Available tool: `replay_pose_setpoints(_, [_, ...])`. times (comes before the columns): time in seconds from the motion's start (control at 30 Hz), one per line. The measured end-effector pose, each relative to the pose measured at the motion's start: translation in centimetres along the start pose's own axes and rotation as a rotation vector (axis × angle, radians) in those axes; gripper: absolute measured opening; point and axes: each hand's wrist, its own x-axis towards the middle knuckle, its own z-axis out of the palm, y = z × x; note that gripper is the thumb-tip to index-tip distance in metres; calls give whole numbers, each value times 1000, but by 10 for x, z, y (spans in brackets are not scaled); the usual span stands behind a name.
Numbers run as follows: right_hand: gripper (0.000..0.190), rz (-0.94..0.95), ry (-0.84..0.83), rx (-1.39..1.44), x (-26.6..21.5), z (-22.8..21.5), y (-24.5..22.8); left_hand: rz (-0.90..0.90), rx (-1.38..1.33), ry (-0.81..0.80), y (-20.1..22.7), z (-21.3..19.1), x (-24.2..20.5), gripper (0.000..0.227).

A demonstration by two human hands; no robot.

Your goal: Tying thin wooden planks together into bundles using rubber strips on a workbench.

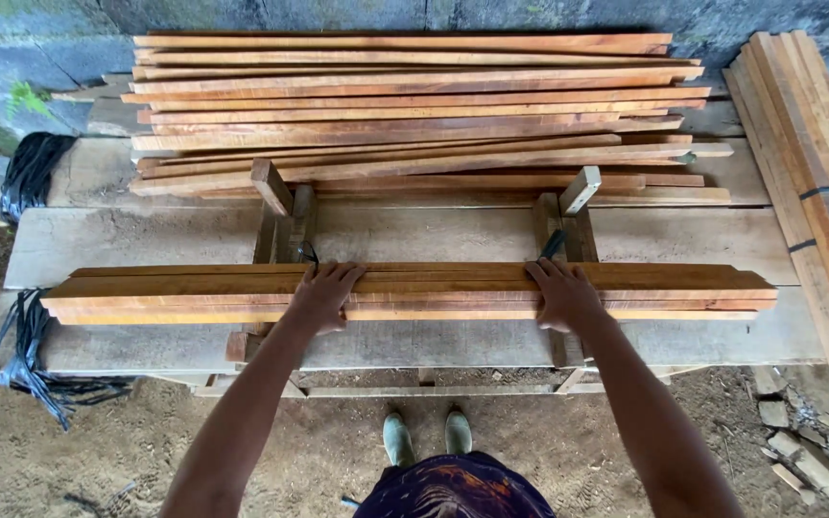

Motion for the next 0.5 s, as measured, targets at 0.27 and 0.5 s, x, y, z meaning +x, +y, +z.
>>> replay_pose_setpoints(0.27, [113, 21, -100, 41, 40, -32, -5, -82, 122, -121, -22, 1, 42, 99])
replay_pose_setpoints(0.5, [125, 54, 222, 14, 26, -16, -18, -87, 128, 304, 0, -22, 6, 132])
